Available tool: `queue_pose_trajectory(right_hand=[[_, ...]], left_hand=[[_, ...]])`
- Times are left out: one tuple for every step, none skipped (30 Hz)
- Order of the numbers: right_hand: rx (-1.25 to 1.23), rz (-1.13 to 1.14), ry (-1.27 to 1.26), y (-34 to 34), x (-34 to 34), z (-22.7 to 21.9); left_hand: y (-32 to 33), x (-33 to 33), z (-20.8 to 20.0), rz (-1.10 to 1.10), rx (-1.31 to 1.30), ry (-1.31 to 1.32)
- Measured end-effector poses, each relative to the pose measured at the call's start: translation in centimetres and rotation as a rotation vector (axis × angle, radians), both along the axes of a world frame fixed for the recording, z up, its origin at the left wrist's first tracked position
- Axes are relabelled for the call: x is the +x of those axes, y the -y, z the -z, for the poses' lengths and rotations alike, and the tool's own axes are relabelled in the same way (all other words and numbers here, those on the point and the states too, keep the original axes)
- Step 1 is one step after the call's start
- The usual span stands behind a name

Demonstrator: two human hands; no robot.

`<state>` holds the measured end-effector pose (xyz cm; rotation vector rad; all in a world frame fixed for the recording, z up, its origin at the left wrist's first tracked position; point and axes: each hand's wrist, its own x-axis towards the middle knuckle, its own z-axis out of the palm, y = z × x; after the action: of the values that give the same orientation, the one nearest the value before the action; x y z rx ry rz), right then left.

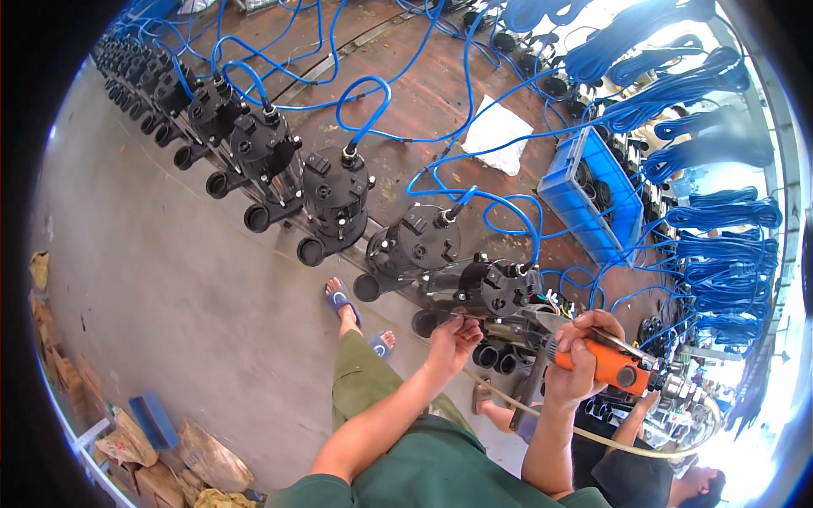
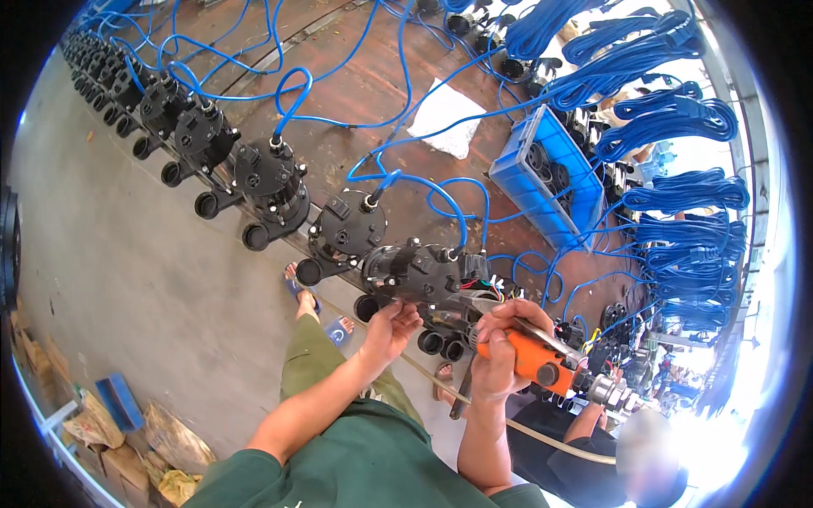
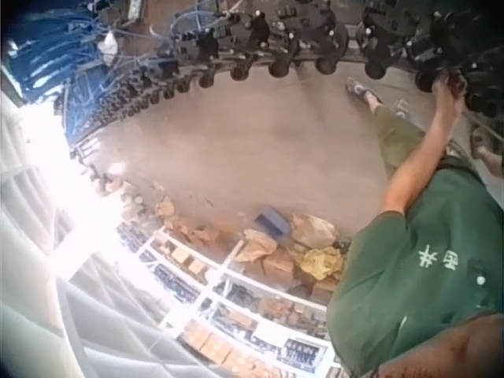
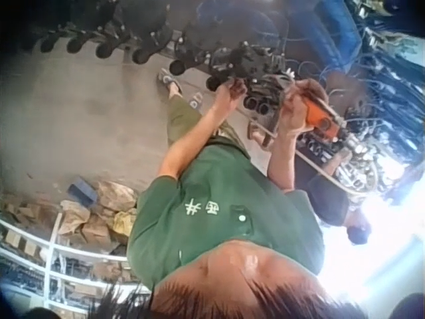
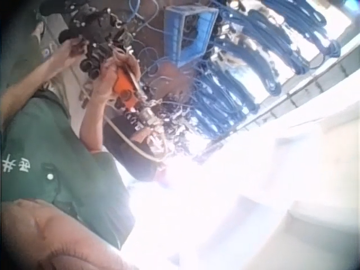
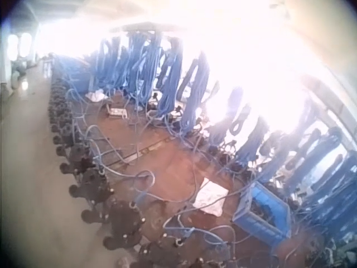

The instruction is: The person assembles a row of industrial water pumps by using a pneumatic screwdriver to tighten bolts on the base, fitting black plastic covers onto the pump units, and using a hammer to tap components into place.

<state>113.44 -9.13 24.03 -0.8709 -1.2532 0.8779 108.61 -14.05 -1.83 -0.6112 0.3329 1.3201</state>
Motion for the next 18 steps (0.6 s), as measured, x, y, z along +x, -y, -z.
queue_pose_trajectory(right_hand=[[-0.009, 0.004, 0.008, 0.0, 0.1, 0.3], [-0.011, -0.015, 0.025, -0.3, 0.1, 0.6], [-0.014, -0.033, 0.042, -0.5, 0.1, 0.9], [-0.017, -0.050, 0.060, -0.7, 0.2, 1.2], [-0.032, -0.048, 0.061, -0.8, 0.1, 1.4], [-0.038, -0.048, 0.066, -0.9, 0.1, 1.7], [-0.044, -0.047, 0.071, -1.1, 0.1, 2.0], [-0.049, -0.042, 0.080, -1.2, 0.1, 2.1], [-0.058, -0.014, 0.038, -1.2, -0.2, 2.2], [-0.064, -0.022, 0.038, -1.1, -0.2, 2.4], [-0.065, -0.032, 0.039, -1.2, -0.1, 2.5], [-0.067, -0.042, 0.040, -1.2, 0.0, 2.7], [-0.064, -0.045, 0.029, -1.2, 0.3, 2.9], [-0.058, -0.043, 0.022, -1.2, 0.4, 2.9], [-0.052, -0.041, 0.015, -1.1, 0.3, 3.0], [-0.047, -0.039, 0.007, -1.1, 0.3, 3.0], [-0.043, -0.059, -0.001, -1.2, 0.3, 3.1], [-0.030, -0.058, 0.021, -1.2, 0.2, 3.4]], left_hand=[[0.0, 0.1, 0.0, 0.004, 0.000, 0.015], [-0.1, 0.0, 0.0, 0.007, 0.001, 0.021], [-0.1, -0.1, 0.0, 0.010, 0.002, 0.027], [-0.2, -0.1, 0.1, -0.013, 0.030, 0.040], [-0.2, -0.2, 0.2, -0.034, 0.060, 0.051], [-0.3, -0.2, 0.2, -0.056, 0.090, 0.062], [-0.4, 0.0, 0.2, -0.063, 0.096, 0.068], [-0.5, 0.1, 0.0, -0.058, 0.078, 0.059], [-0.6, 0.2, 0.0, -0.052, 0.059, 0.050], [-0.6, 0.2, -0.1, -0.046, 0.041, 0.041], [-0.6, 0.3, -0.1, -0.056, 0.036, 0.045], [-0.4, 0.3, 0.0, -0.066, 0.032, 0.049], [-0.4, 0.4, 0.1, -0.075, 0.027, 0.053], [-0.4, 0.4, 0.0, -0.075, 0.017, 0.041], [-0.4, 0.5, -0.1, -0.074, 0.007, 0.028], [-0.4, 0.5, -0.3, -0.072, -0.004, 0.016], [-0.4, 0.6, -0.3, -0.072, 0.003, 0.018], [-0.4, 0.5, -0.2, -0.071, 0.010, 0.020]])
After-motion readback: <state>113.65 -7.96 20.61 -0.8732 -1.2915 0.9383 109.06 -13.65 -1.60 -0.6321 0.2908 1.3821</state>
